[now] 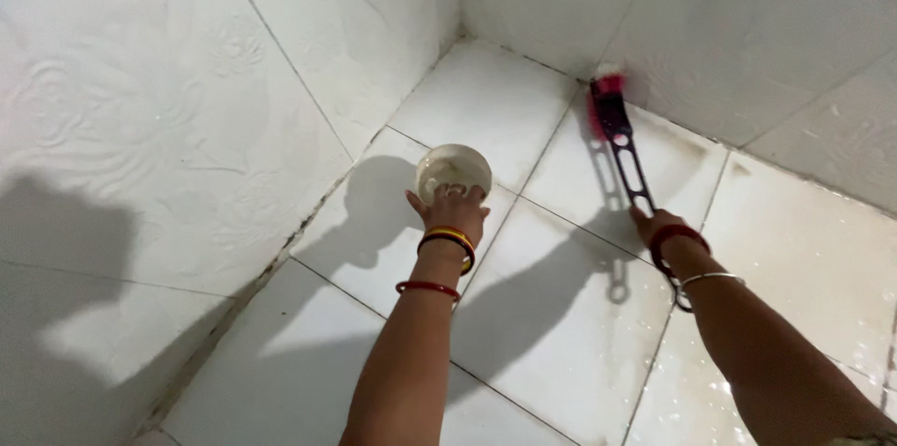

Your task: The person scrubs a squat toilet and surrounding tiled floor using a long-handled brush and water from a small cup. They repeatedly dip the brush into a bucket, pour water onto the surfaces, and scrub the toilet bowl and floor tiles.

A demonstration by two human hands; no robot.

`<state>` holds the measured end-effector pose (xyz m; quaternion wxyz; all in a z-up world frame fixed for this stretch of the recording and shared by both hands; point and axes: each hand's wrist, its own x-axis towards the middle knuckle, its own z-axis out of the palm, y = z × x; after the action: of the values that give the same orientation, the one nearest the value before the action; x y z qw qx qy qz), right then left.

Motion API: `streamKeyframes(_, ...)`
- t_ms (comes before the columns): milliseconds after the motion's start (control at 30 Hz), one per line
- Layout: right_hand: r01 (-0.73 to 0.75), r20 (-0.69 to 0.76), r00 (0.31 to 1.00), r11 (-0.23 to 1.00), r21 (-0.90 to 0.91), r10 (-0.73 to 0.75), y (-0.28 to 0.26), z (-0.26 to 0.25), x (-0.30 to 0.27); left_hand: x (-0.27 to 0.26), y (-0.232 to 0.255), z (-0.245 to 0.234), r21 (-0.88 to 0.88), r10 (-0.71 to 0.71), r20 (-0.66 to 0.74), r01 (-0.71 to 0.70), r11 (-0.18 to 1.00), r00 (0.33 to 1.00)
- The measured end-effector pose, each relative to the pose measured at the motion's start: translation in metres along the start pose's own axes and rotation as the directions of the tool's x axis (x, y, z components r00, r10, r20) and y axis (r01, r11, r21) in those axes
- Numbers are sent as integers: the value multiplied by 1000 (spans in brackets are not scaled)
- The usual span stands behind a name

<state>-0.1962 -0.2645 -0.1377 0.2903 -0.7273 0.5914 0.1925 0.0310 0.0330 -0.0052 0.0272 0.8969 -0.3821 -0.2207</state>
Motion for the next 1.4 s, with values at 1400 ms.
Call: streamKeyframes(1400,52,-75,996,981,186,-39,44,98,-40,-81,-46,35,228,-54,-297,126,966,953)
